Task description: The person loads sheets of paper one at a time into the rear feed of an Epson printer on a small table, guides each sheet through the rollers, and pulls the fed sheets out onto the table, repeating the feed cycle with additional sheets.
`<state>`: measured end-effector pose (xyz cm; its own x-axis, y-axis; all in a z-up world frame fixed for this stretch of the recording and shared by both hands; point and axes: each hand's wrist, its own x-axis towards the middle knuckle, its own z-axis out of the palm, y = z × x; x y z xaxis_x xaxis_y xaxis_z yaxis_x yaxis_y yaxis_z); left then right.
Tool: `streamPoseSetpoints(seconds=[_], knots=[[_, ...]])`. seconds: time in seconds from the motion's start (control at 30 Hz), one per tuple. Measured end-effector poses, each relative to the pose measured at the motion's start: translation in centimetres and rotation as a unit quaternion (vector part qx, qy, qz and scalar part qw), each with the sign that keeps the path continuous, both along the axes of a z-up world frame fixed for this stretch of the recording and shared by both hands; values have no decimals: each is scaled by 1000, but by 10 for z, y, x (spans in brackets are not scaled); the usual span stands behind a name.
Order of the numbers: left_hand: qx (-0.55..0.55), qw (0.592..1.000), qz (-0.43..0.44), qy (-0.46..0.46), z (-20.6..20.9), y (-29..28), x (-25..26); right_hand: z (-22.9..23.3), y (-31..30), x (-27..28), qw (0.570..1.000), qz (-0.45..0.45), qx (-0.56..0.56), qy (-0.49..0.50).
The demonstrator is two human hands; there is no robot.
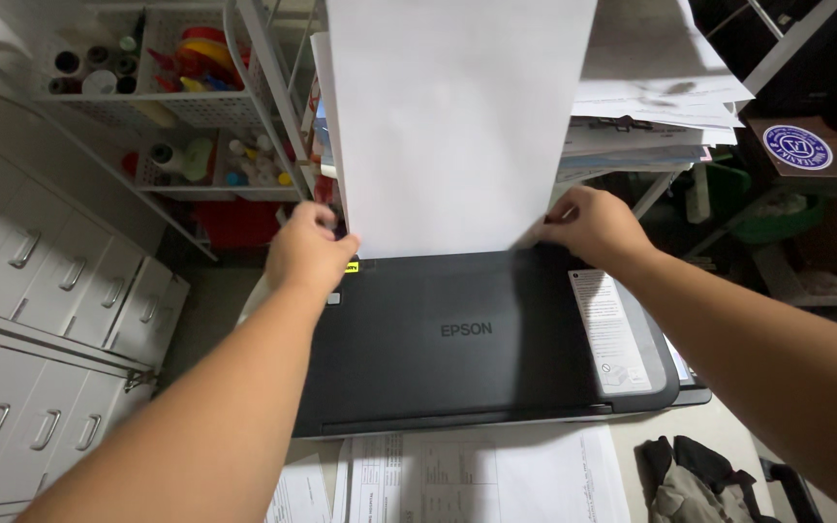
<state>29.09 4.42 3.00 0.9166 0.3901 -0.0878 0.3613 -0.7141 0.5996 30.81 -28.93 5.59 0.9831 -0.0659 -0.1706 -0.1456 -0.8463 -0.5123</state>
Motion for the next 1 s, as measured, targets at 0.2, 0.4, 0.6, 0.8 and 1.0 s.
streamPoseSetpoints(seconds=[0.2,0.4,0.6,0.8,1.0], knots=[[-27,994,-11,-109,9,-25,-4,10,13,-3,991,11,41,-128],[-121,987,-73,-80,15,-34,4,22,37,-12,991,19,117,-64],[-101,988,-101,-64,9,-29,4,18,30,-17,996,36,59,-53],[-72,982,-88,-148,11,-26,-19,14,20,-36,993,8,76,-94],[-97,992,1,-87,26,-22,-49,28,18,-71,979,35,50,-197]])
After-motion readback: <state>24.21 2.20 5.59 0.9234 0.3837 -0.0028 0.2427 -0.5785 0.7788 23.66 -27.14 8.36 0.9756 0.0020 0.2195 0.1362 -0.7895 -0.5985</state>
